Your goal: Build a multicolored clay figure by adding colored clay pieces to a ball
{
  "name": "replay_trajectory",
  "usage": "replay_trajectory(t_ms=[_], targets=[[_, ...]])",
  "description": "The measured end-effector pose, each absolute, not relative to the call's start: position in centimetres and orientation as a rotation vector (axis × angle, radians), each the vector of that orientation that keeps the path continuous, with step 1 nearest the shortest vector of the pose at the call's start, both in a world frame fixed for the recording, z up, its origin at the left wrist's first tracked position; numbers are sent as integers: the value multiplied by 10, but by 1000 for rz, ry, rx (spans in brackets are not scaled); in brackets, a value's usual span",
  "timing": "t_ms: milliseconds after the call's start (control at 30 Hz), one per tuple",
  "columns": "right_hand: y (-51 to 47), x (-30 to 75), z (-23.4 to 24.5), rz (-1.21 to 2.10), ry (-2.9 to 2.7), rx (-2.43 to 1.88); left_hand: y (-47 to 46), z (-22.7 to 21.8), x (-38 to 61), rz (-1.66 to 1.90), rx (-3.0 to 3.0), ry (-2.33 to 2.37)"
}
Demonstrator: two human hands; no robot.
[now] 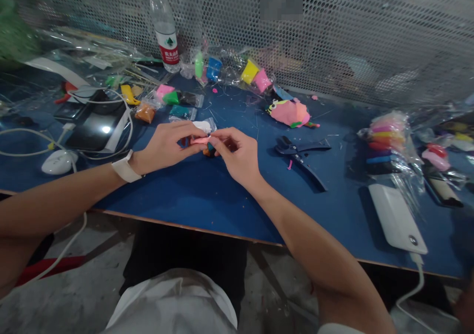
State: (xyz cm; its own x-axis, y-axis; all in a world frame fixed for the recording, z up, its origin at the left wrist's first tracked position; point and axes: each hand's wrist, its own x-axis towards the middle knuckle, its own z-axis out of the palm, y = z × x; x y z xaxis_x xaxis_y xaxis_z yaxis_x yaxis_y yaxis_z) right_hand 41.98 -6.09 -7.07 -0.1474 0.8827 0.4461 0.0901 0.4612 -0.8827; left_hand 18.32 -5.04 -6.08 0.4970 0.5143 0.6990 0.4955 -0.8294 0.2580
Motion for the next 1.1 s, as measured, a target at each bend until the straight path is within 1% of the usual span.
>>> replay_trajectory(t_ms=[467,1100], targets=[[-62,419,-65,909,-1665,-917,-52,-60,185,1352,2701,847],[-62,420,-68,926,-1644,-879,-54,-58,183,1272,2656,936]])
